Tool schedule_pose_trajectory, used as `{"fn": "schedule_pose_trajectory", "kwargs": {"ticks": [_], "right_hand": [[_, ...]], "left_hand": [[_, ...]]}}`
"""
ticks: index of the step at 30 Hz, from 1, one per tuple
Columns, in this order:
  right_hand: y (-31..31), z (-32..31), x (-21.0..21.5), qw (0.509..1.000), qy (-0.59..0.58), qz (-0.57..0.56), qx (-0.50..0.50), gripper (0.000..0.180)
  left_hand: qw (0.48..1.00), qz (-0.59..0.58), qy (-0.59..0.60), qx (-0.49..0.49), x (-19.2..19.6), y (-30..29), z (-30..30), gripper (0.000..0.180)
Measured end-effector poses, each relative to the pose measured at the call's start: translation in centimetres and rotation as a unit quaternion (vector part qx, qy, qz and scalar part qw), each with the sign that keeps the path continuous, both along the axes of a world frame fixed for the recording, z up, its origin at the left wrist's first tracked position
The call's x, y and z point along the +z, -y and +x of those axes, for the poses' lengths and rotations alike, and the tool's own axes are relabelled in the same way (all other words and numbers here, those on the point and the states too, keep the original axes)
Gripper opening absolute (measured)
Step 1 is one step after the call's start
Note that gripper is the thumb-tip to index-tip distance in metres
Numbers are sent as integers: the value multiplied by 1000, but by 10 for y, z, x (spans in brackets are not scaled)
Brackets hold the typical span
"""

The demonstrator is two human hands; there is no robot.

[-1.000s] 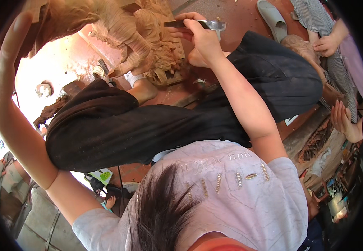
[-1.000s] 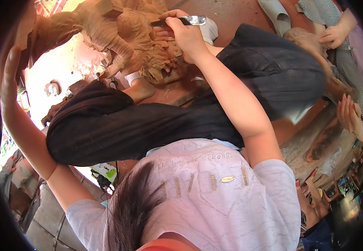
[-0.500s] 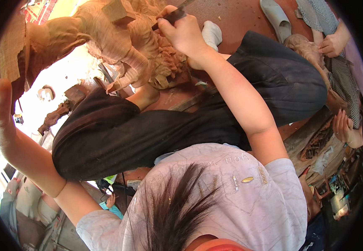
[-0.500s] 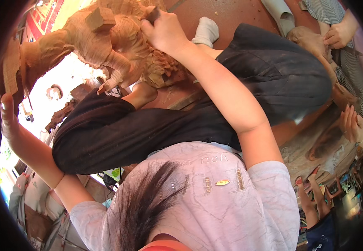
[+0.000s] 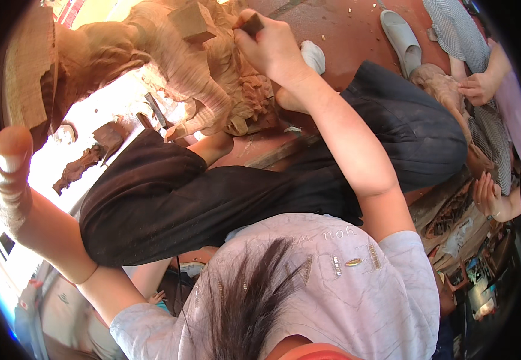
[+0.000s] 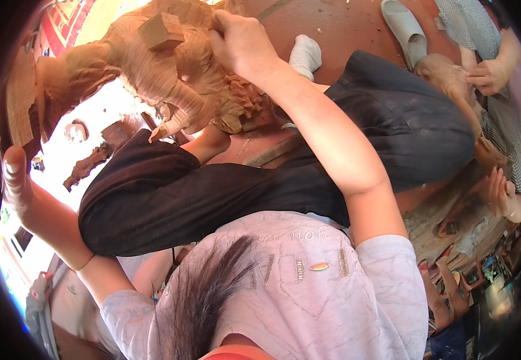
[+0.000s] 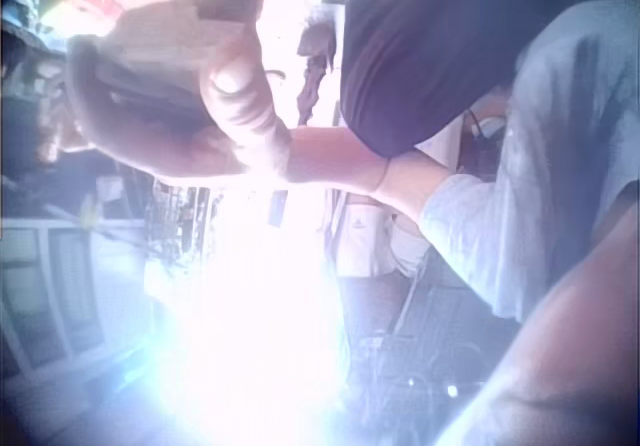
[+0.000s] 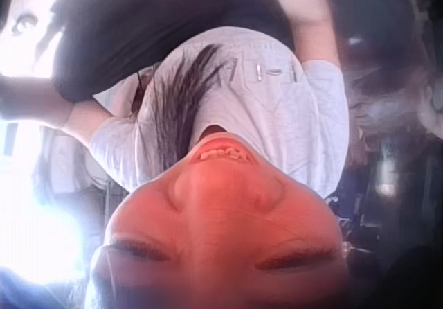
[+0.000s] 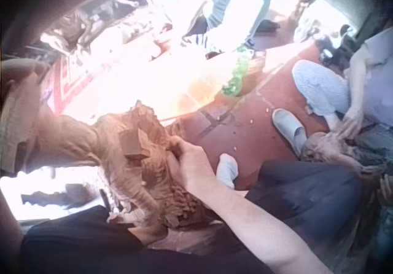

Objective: The person sits on the floor and carves a large piece of wood using a small knife. They hold the wood with one hand and use the other to chip away at the surface, occasionally rotating the piece to work on different sides.

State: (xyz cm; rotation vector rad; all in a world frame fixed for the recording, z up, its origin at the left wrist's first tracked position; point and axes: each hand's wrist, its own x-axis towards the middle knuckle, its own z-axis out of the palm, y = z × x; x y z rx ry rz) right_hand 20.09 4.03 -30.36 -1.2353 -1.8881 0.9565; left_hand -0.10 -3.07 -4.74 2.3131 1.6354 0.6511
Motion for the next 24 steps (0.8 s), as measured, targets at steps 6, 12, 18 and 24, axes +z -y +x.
{"fn": "schedule_pose_trajectory", "kwargs": {"ticks": [6, 12, 18, 24], "right_hand": [[-10, 2, -4, 1000, 24, -17, -12, 17], [-28, 18, -8, 999, 10, -48, 8, 17], [-22, 7, 14, 993, 20, -93, 63, 17], [-5, 1, 13, 998, -3, -51, 30, 21]], "left_hand": [[1000, -1, -4, -4, 4, -2, 0, 66], [1000, -2, -3, 3, 0, -1, 3, 67], [999, 11, 6, 34, 6, 0, -7, 69], [996, 83, -2, -33, 18, -9, -1, 68]]}}
